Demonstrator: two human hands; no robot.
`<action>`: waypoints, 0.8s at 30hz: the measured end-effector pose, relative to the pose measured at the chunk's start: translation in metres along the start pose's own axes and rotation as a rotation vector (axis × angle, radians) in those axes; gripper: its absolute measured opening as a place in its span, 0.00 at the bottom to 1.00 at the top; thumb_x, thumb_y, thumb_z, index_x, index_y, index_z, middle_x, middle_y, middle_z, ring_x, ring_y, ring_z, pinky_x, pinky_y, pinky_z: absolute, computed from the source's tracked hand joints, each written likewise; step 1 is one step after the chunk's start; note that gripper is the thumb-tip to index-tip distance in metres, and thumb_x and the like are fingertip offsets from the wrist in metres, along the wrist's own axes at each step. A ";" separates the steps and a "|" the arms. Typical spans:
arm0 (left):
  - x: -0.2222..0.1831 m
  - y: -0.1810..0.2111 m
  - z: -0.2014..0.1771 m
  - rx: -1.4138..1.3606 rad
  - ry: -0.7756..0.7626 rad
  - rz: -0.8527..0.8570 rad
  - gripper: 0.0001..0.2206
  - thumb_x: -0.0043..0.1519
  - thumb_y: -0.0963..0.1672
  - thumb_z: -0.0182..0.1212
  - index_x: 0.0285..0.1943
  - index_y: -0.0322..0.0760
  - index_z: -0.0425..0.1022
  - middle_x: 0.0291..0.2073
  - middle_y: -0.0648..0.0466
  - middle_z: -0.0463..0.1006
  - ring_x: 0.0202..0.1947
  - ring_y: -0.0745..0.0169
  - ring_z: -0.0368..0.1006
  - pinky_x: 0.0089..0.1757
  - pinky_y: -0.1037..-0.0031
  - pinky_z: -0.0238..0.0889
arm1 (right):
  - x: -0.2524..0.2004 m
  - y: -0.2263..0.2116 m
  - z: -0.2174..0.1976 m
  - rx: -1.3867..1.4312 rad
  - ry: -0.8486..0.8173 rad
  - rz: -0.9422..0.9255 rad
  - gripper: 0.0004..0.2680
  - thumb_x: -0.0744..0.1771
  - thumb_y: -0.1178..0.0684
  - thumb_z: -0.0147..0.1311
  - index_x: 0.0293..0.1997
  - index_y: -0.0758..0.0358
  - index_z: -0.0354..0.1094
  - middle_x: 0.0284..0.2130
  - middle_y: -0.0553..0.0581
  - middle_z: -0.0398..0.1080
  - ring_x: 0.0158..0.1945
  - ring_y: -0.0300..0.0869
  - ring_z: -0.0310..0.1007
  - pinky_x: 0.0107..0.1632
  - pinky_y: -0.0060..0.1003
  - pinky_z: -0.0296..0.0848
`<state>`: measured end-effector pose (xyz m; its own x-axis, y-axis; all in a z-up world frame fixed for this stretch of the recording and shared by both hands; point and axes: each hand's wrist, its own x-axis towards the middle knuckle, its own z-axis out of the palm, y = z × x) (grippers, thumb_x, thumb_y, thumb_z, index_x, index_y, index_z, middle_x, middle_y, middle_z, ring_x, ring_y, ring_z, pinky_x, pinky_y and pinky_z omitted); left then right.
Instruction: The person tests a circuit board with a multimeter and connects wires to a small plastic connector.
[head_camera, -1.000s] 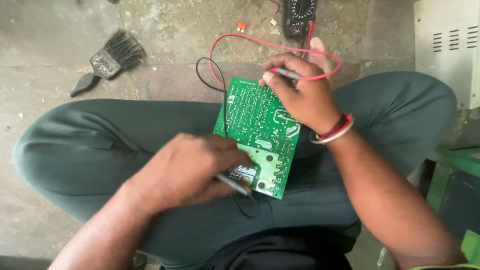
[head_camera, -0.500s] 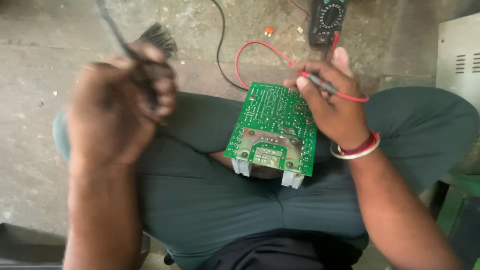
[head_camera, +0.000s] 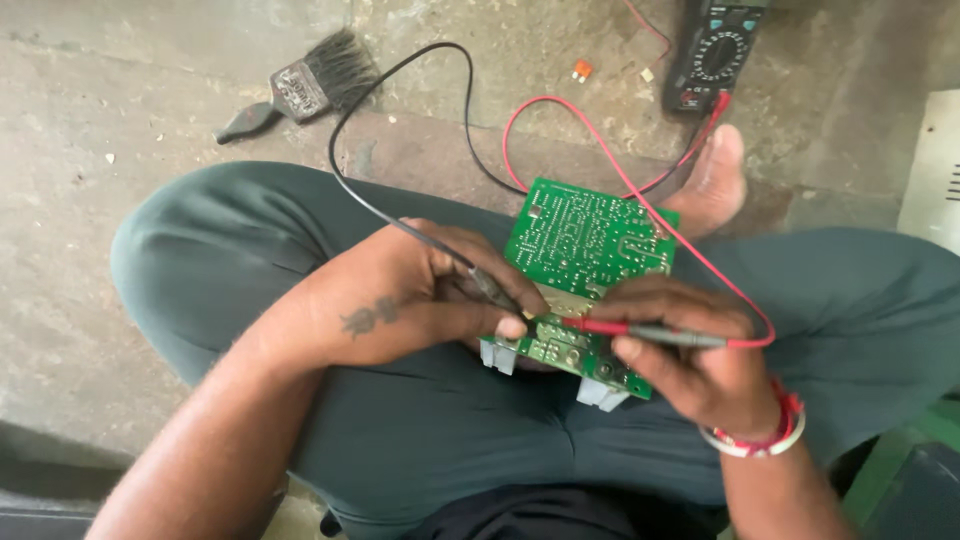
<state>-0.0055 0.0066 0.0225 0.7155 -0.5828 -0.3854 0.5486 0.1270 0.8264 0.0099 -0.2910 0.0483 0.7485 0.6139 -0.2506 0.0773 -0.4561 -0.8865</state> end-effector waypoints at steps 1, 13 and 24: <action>0.000 -0.001 -0.002 0.015 0.001 0.027 0.10 0.57 0.38 0.68 0.47 0.31 0.85 0.39 0.52 0.87 0.36 0.69 0.81 0.37 0.76 0.75 | -0.001 0.001 0.004 0.027 0.000 -0.023 0.06 0.66 0.57 0.59 0.43 0.68 0.75 0.39 0.59 0.78 0.44 0.45 0.80 0.49 0.39 0.77; 0.008 -0.003 -0.018 0.137 -0.017 0.061 0.11 0.55 0.37 0.66 0.44 0.40 0.82 0.37 0.57 0.84 0.37 0.70 0.84 0.37 0.80 0.75 | 0.010 0.012 0.011 0.076 0.014 -0.049 0.02 0.64 0.60 0.57 0.36 0.66 0.72 0.32 0.57 0.76 0.39 0.44 0.79 0.53 0.44 0.77; 0.013 -0.006 -0.021 0.178 0.020 0.054 0.10 0.54 0.39 0.67 0.44 0.44 0.83 0.35 0.57 0.84 0.35 0.63 0.82 0.35 0.75 0.73 | 0.018 0.011 0.011 -0.001 -0.015 -0.034 0.02 0.63 0.60 0.58 0.34 0.65 0.71 0.30 0.57 0.75 0.38 0.45 0.79 0.52 0.45 0.76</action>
<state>0.0095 0.0155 0.0042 0.7514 -0.5623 -0.3452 0.4253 0.0128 0.9050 0.0172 -0.2775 0.0295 0.7356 0.6386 -0.2262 0.1032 -0.4356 -0.8942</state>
